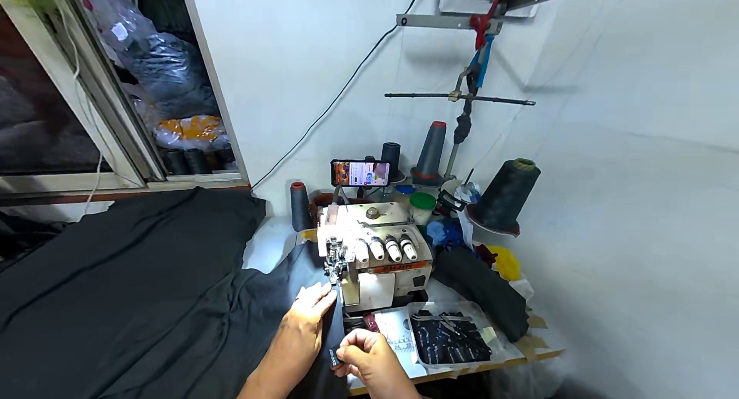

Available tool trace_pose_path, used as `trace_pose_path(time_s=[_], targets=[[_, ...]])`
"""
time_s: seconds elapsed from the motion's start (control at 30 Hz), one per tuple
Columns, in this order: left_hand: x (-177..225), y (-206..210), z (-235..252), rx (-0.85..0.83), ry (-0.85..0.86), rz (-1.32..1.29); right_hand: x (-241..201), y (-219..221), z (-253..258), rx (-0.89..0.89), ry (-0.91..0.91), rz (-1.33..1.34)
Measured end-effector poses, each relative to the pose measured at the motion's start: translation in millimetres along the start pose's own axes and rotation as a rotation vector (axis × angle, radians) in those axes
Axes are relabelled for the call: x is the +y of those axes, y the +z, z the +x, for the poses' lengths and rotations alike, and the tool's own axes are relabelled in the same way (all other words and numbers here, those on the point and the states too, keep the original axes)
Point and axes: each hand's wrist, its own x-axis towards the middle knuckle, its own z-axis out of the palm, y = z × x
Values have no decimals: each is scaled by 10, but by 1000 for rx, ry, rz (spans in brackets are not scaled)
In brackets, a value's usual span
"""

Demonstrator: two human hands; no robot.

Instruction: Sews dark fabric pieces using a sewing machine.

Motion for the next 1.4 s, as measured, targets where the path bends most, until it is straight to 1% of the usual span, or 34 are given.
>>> trace_pose_path(time_s=[0.1, 0.13, 0.17, 0.2, 0.23, 0.27, 0.63, 0.77, 0.87, 0.97, 1.13, 1.23, 1.3, 1.4], targets=[[315, -271, 119, -190, -139, -68, -10, 5, -22, 12, -2, -14], [319, -271, 118, -200, -145, -61, -7, 7, -23, 15, -2, -12], [254, -202, 83, -155, -114, -36, 6, 3, -18, 16, -1, -6], [118, -59, 20, -48, -37, 24, 26, -4, -10, 18, 3, 4], [33, 33, -17, 19, 12, 48, 48, -11, -6, 22, 5, 10], [-3, 75, -36, 46, 31, 61, 69, -15, -6, 29, 6, 15], [-14, 72, -54, 25, 28, 42, 86, 7, -13, 85, 10, 50], [55, -7, -13, -23, -39, 4, 134, 5, 1, 81, 8, 37], [130, 7, 67, -28, -96, 72, 137, -7, 26, 75, 12, 18], [174, 46, 109, -69, -91, 135, 164, 2, 33, 81, 6, -15], [280, 123, 138, -48, -144, 191, 193, -53, -27, 58, 15, -97], [260, 110, 134, -33, -177, 85, 15, -141, -55, 107, 57, -193], [187, 57, 143, -41, -191, -63, -142, -192, 3, 161, 17, -251], [5, -60, 179, -89, -246, -305, -420, -147, 140, 198, -16, -258]])
